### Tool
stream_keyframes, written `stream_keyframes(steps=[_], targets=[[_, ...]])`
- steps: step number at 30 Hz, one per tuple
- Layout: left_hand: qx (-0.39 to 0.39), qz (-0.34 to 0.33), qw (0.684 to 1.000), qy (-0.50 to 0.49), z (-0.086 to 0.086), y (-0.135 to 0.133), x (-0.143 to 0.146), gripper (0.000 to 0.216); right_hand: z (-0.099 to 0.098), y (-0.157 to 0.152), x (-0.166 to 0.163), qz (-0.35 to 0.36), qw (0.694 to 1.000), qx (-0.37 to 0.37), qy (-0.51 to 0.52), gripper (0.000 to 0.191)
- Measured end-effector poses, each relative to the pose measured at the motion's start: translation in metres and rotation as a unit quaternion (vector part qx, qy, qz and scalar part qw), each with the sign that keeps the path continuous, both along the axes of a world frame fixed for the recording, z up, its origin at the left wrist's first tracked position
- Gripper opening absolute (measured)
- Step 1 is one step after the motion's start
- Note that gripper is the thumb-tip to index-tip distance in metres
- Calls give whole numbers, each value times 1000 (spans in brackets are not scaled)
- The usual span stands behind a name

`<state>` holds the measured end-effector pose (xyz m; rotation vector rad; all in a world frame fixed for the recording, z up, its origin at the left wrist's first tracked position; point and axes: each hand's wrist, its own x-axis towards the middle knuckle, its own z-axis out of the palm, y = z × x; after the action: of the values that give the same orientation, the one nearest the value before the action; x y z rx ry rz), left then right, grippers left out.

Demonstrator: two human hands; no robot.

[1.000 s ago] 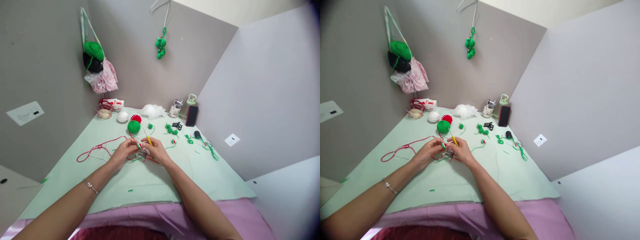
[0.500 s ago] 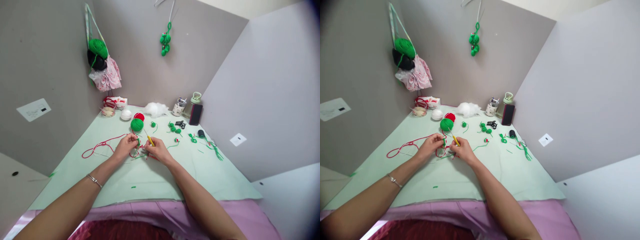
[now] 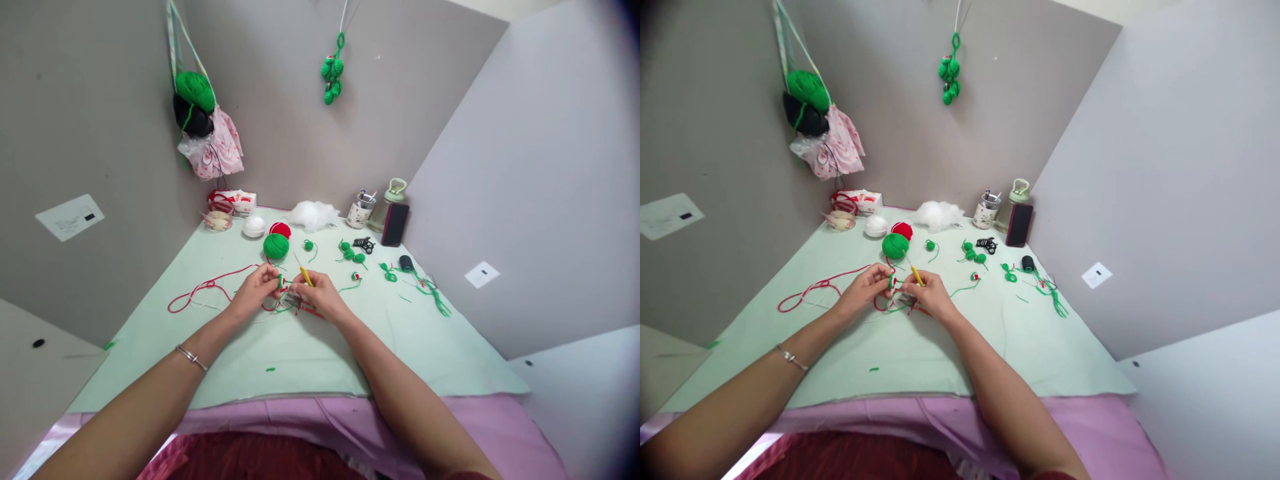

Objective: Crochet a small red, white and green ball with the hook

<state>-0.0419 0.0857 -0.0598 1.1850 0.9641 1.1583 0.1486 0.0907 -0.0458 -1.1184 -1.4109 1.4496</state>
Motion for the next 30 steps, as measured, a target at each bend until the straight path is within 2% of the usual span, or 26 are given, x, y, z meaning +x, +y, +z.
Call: stream_keyframes(steps=[6, 14, 20, 24, 30], targets=[[-14, -12, 1000, 3, 6, -3, 1, 31, 6, -1, 0, 4, 999, -28, 35, 23], [-32, -30, 999, 9, 9, -9, 3, 36, 7, -4, -4, 41, 999, -9, 0, 42], [-47, -33, 998, 12, 7, -12, 7, 42, 0, -1, -1, 27, 999, 18, -40, 28], [-52, -46, 998, 1, 9, -13, 8, 46, 1, -2, 0, 20, 998, 26, -48, 28], [-51, -54, 997, 5, 6, -8, 2, 46, 12, -8, 4, 82, 996, 13, -40, 27]])
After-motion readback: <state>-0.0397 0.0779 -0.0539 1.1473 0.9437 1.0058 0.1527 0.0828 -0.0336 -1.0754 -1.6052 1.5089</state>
